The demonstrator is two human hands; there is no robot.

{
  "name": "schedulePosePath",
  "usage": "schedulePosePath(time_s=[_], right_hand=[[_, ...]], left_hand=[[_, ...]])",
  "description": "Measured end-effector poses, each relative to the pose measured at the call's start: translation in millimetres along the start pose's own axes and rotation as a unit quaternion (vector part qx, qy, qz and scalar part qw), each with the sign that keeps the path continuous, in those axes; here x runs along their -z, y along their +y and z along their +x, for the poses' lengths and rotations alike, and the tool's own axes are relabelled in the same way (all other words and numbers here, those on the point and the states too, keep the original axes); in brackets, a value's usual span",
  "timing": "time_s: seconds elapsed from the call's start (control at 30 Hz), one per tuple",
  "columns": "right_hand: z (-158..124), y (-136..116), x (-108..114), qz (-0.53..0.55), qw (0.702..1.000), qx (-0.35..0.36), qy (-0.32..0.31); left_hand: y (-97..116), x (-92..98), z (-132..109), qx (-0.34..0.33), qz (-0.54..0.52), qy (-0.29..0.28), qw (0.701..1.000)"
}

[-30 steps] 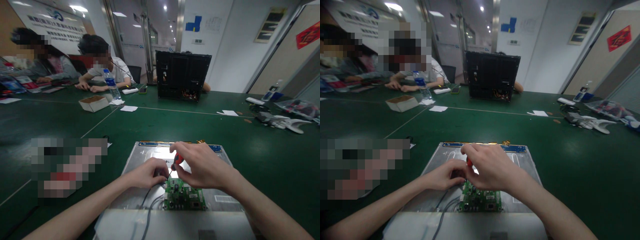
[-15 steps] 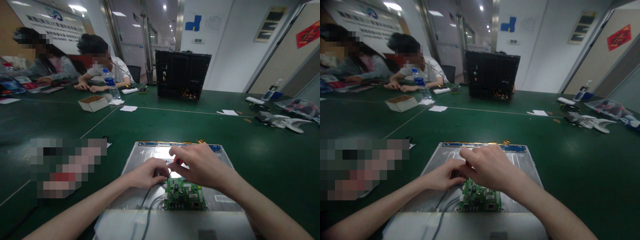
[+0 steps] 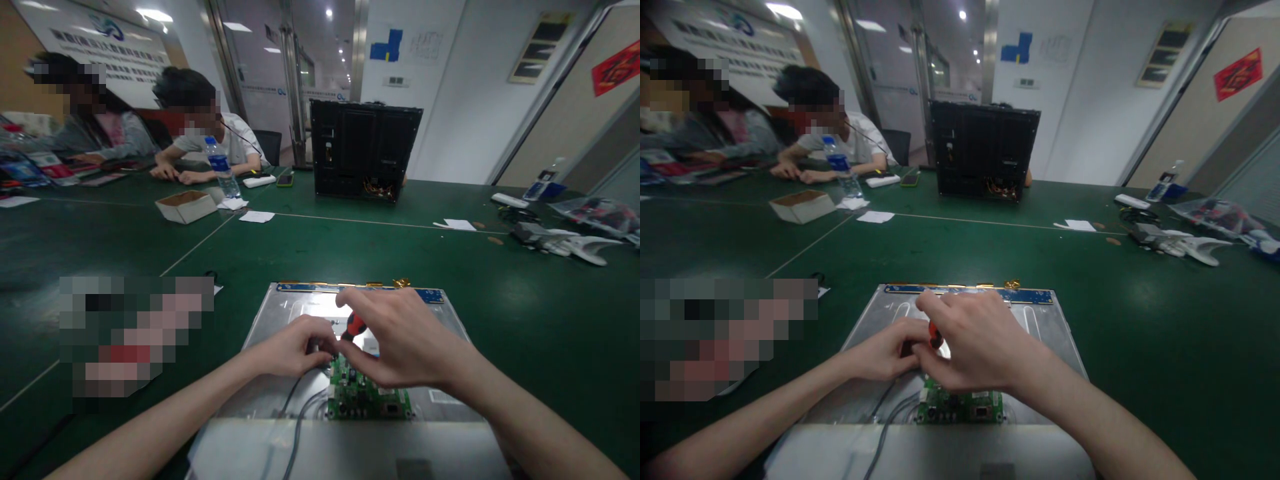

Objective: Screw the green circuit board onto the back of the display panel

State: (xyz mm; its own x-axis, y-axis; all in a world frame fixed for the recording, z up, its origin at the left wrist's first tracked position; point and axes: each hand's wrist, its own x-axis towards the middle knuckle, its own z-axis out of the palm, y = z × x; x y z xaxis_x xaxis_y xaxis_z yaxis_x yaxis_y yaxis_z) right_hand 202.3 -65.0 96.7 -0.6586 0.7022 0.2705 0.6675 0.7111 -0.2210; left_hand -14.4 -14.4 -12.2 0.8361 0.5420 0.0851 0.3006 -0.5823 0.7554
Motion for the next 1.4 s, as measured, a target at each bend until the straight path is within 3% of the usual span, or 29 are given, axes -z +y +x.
schedulePosePath(time_s=[0.53, 1.4], right_hand=[[1.4, -1.1, -0.6, 0.002, 1.0, -0.021, -0.002], [1.5, 0.0, -0.1, -0.001, 1.0, -0.004, -0.001]], left_hand=[[0.1, 0.8, 0.5, -0.029, 0.002, 0.001, 1.0], [1.8, -0.8, 0.0, 0.01, -0.012, 0.011, 1.0]])
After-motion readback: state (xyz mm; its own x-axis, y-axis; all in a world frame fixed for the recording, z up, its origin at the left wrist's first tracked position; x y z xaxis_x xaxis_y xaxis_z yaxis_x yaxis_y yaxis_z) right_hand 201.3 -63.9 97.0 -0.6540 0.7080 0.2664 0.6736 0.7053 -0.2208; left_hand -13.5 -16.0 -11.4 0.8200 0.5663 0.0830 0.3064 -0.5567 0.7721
